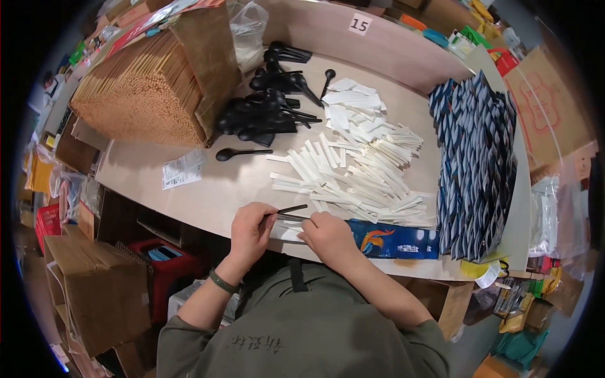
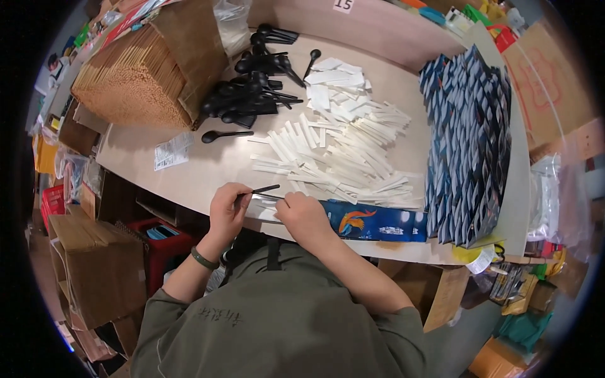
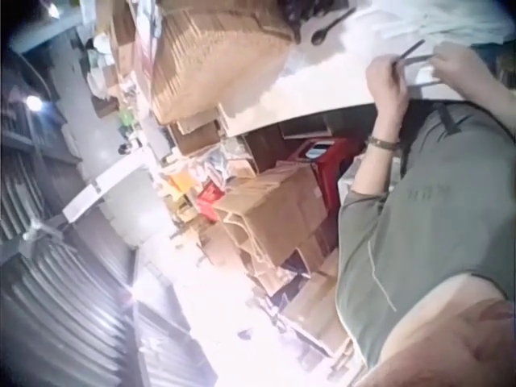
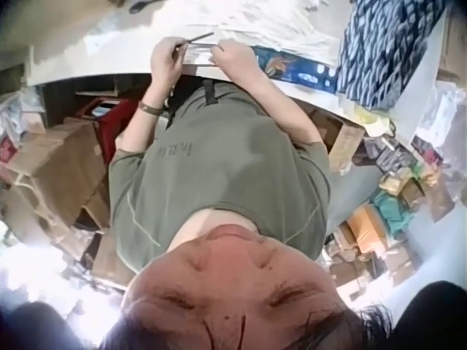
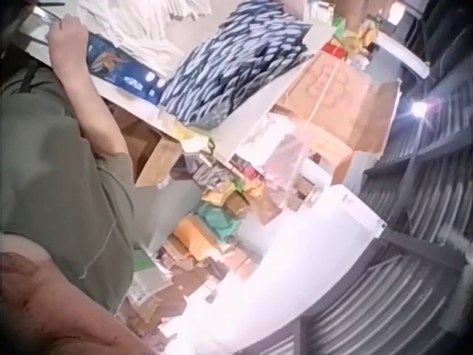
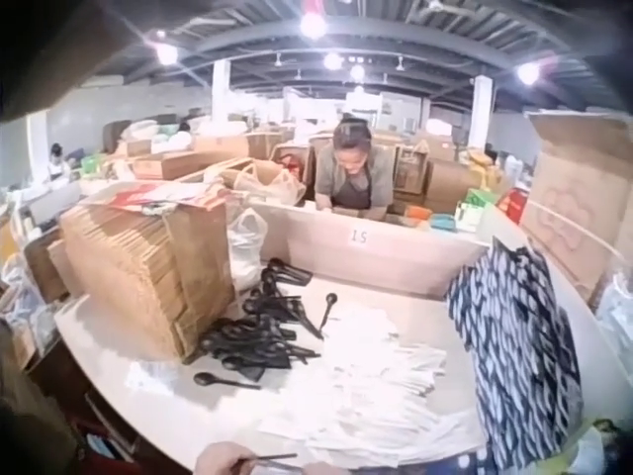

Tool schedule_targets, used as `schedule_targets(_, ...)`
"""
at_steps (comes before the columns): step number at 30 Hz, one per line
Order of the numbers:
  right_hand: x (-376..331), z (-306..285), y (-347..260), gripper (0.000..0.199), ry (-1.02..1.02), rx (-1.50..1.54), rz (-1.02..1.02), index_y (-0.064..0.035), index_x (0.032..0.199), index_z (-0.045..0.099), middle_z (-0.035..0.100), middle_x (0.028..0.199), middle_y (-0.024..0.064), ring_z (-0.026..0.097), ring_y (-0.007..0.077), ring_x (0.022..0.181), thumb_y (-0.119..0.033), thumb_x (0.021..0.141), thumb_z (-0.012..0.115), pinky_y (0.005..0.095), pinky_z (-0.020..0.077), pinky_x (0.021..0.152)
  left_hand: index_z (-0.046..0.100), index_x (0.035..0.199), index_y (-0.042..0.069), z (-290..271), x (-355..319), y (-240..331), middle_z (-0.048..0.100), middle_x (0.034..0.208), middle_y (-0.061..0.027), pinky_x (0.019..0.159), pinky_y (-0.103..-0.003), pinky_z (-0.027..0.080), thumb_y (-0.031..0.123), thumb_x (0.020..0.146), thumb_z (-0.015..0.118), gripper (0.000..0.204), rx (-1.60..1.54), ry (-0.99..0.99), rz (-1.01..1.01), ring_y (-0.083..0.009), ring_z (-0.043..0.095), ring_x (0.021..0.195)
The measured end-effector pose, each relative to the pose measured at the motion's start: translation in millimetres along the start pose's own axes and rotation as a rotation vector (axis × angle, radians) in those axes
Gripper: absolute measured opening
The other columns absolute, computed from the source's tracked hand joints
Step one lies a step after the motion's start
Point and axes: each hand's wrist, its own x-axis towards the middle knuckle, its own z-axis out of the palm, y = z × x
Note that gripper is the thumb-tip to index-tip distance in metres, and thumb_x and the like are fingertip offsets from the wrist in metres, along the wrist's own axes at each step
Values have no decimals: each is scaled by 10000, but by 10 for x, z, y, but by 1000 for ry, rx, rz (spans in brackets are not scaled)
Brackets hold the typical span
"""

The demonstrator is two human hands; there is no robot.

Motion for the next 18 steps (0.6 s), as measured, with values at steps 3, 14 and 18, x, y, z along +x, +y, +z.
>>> schedule_targets(3,-123,-120,13,198,135,107,84,-81,870,635,614,881,72,620,294,808,-221,807,760,414,509,682,654,959,49,-47,-37,34,665,917,-101,750,-365,493,9,840,700,134,43,-35,77,-297,616,855)
schedule_targets(14,-517,56,209,470,50,-40,-181,-43,1312,588,590,1352,158,545,319,1285,-162,866,679,516,396,1069,693,955,75,-112,495,92,697,1040,-114,853,-408,514,50,729,744,233,123,-481,386,-320,654,982)
schedule_targets(18,-596,366,285,289,313,-108,-168,32,1086,675,670,1144,203,652,329,1065,-91,830,621,520,480,929,719,1135,61,-1167,1354,-327,721,1070,-120,829,-303,530,-14,835,567,344,-332,0,-161,-215,662,1018)
